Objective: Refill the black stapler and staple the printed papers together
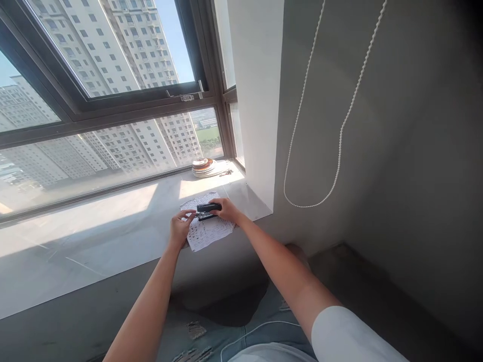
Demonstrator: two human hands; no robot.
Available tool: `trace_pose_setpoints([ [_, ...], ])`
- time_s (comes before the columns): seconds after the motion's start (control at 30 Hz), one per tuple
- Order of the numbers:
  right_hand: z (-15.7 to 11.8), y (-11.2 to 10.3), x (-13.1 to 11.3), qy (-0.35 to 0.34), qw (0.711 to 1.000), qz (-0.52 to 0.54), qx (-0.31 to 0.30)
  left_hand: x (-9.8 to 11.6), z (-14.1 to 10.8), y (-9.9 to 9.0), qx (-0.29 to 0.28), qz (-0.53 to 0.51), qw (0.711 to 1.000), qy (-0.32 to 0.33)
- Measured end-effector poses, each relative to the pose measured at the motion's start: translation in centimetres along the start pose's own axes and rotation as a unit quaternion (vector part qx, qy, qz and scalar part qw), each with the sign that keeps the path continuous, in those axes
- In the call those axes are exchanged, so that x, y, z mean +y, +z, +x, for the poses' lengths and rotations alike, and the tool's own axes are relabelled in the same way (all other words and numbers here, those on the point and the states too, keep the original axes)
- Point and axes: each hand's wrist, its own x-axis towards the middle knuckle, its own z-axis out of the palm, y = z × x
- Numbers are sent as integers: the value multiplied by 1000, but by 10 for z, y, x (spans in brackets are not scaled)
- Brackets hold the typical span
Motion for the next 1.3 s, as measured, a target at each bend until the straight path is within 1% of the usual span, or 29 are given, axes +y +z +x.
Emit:
trace_pose_setpoints([
  [0.13, -1, -1, -3, 8, 1000, 5, -1, 1, 1, 1, -11, 3, 1000, 13],
  [0.37, -1, -3, -5, 20, 999, 30, 5, 5, -2, -1, -5, -1, 1000, 17],
  [0.53, -1, -4, -5, 17, 999, 33, 8, 8, -3, 0, -9, -27, 1000, 3],
  [0.67, 0, -4, -5, 22, 999, 37, 8, 8, -3, -1, -7, -36, 999, 5],
  [0.83, 0, -4, -5, 21, 999, 44, 8, 6, -2, -1, -4, -14, 1000, -9],
  [1.03, 0, -3, -5, 30, 999, 43, 11, 4, -1, 1, -2, 16, 1000, 9],
  [1.13, 0, -3, -4, 33, 998, 48, 11, 2, -1, 1, 2, 25, 1000, 7],
  [1.3, 1, -3, 1, 32, 998, 59, 13, -1, 0, 1, -18, 14, 1000, 2],
])
